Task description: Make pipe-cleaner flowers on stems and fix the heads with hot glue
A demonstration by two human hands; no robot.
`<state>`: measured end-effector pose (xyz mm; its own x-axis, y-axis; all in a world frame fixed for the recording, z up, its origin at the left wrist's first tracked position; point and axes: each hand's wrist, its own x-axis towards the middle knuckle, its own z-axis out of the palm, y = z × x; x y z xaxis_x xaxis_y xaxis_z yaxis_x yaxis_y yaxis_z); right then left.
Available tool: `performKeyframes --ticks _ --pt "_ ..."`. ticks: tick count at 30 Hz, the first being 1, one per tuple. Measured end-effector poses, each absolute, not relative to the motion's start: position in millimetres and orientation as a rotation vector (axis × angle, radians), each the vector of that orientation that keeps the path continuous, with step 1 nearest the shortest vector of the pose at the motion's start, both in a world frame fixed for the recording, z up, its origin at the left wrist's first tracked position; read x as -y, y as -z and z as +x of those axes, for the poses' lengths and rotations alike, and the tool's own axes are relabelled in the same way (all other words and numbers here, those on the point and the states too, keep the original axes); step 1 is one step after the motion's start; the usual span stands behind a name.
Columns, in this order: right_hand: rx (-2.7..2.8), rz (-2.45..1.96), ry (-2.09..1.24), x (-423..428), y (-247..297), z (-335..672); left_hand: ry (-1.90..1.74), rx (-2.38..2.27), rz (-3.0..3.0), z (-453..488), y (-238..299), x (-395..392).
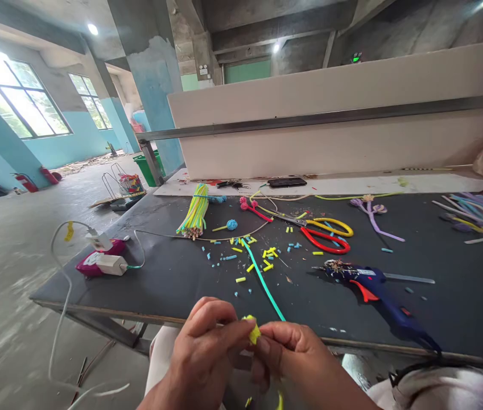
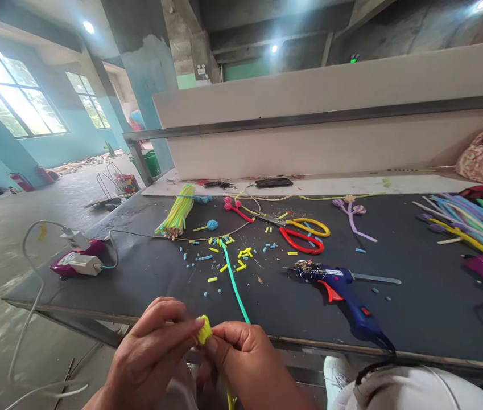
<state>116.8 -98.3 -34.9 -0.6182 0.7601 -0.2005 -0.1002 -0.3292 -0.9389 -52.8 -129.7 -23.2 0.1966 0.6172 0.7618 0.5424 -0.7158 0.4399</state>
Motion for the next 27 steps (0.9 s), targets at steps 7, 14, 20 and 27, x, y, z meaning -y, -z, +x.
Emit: performKeyframes --ticks 7,14,20,27 --pt "1.113 -0.638 -2.119 99 41 118 -1.611 -1.286 1.718 -53 53 139" --pt "1.042 -0.666 -2.143 102 37 115 -1.298 -1.015 1.645 -38 39 138" --pt "1.196 -0.705 -2.073 100 46 117 -1.22 -1.047 1.5 -33 39 137" --pt "1.414 -0.765 -1.832 104 41 118 -1.315 -1.112 1.407 -27 43 141"
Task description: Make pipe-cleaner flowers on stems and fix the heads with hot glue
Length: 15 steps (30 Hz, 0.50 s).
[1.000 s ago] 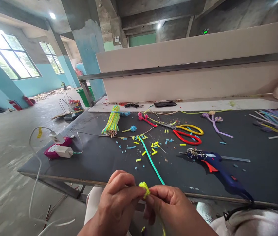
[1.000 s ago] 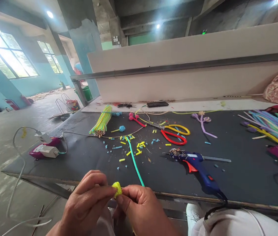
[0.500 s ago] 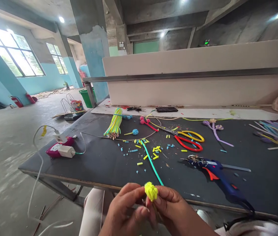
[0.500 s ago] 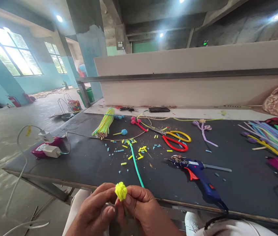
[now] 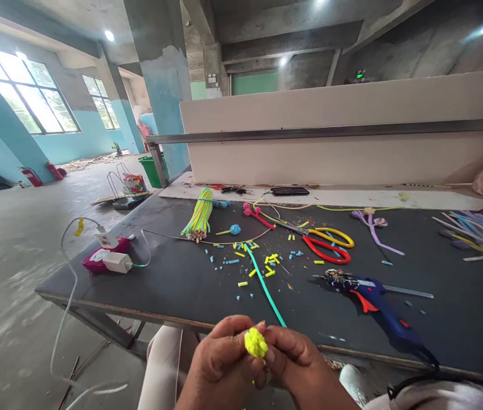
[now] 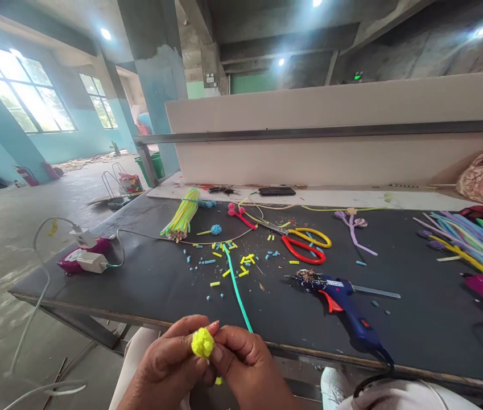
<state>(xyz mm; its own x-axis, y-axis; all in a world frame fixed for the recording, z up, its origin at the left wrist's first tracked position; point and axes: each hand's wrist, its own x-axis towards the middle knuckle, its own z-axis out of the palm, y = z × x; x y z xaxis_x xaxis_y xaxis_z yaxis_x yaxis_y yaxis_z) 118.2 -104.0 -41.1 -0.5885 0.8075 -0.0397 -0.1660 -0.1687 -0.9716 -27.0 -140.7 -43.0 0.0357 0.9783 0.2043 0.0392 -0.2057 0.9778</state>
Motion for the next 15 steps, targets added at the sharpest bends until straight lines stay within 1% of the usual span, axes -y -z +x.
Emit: performKeyframes --ticks 5,11,13,15 --pt "1.406 -0.721 -1.887 106 40 115 -1.298 -1.034 1.118 -26 43 144" --pt "1.52 -0.676 -1.952 99 43 115 -1.401 -0.949 0.981 -26 40 142" --pt "1.655 -0.767 -1.884 93 36 119 -1.428 -0.916 0.882 -28 40 140" --pt "1.85 -0.964 -1.616 89 26 126 -1.397 -0.887 0.81 -32 41 139"
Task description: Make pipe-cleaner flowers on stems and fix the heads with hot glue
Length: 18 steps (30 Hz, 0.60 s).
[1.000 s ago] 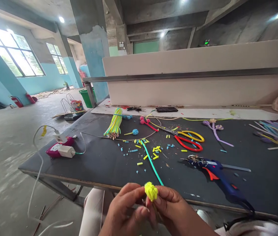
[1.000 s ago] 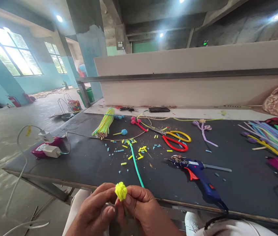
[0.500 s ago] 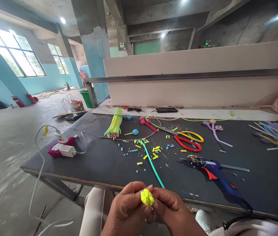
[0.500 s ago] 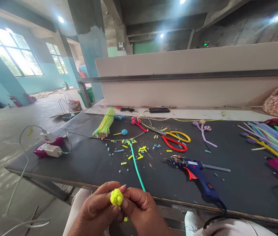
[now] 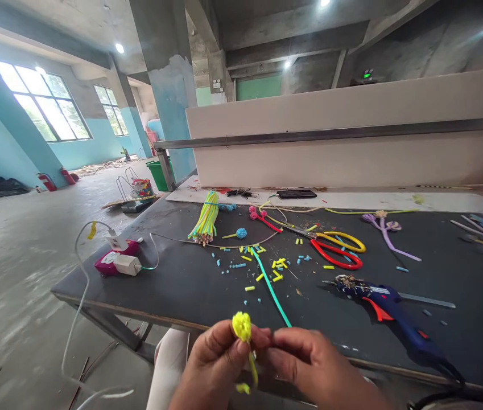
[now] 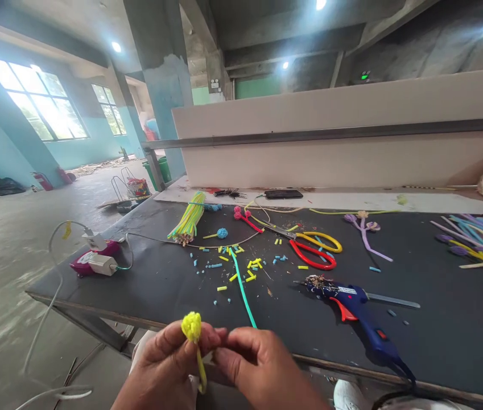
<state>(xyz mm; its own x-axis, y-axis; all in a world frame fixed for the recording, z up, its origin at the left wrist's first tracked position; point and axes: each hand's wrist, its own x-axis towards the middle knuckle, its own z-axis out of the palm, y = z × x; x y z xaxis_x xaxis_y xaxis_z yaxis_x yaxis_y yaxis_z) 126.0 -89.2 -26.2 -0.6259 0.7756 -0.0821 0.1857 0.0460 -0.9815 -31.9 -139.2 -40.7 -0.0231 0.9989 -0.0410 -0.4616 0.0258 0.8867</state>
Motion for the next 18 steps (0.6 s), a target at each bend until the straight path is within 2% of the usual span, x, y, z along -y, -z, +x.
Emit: performKeyframes --ticks 3,5,10,18 --pt "2.007 -1.05 -1.026 87 12 136 -1.241 -0.903 0.76 -36 44 140" --pt "2.032 -0.887 -0.849 89 7 140 -1.148 -0.938 0.758 -37 46 143" --pt "2.105 -0.606 -0.714 94 7 140 -1.023 -1.04 0.897 -33 39 147" --pt "2.181 -0.644 -0.614 94 10 135 -0.954 -0.902 0.945 -34 37 146"
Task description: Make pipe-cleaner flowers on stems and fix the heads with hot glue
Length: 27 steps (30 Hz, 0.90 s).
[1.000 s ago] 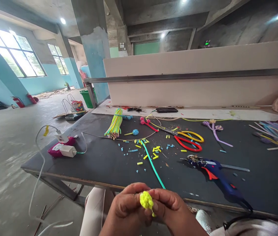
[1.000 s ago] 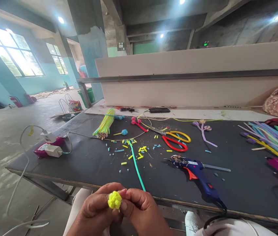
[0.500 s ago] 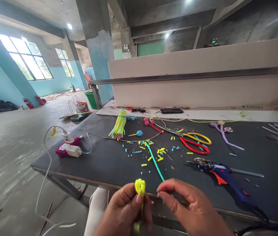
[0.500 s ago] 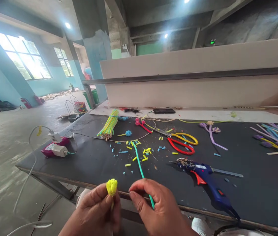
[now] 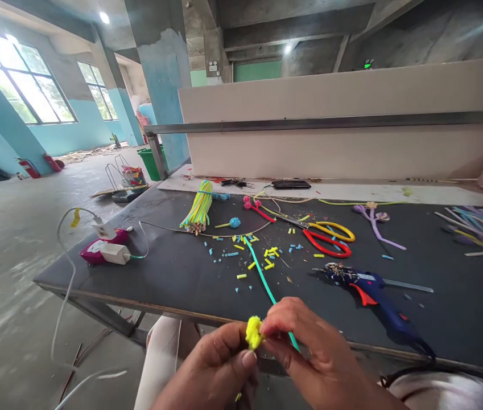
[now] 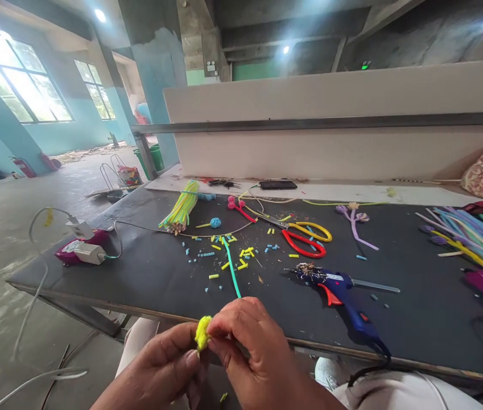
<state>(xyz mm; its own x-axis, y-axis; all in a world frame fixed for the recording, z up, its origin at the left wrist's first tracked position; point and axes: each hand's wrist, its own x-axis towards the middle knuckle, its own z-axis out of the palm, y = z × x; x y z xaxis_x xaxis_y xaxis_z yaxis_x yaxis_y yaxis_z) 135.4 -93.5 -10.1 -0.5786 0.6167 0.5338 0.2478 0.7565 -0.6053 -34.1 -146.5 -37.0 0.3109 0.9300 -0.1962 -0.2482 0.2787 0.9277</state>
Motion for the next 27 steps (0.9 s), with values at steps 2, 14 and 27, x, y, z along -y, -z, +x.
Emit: performKeyframes --ticks 2,14,27 --pt "2.183 -0.642 -0.602 93 11 134 -0.969 -0.886 0.923 -34 40 146" --pt "2.146 -0.702 -0.752 92 15 144 -1.043 -0.912 0.812 -36 45 139" --pt "1.674 -1.966 -0.188 26 4 289 -1.018 -0.961 0.638 -37 38 132"
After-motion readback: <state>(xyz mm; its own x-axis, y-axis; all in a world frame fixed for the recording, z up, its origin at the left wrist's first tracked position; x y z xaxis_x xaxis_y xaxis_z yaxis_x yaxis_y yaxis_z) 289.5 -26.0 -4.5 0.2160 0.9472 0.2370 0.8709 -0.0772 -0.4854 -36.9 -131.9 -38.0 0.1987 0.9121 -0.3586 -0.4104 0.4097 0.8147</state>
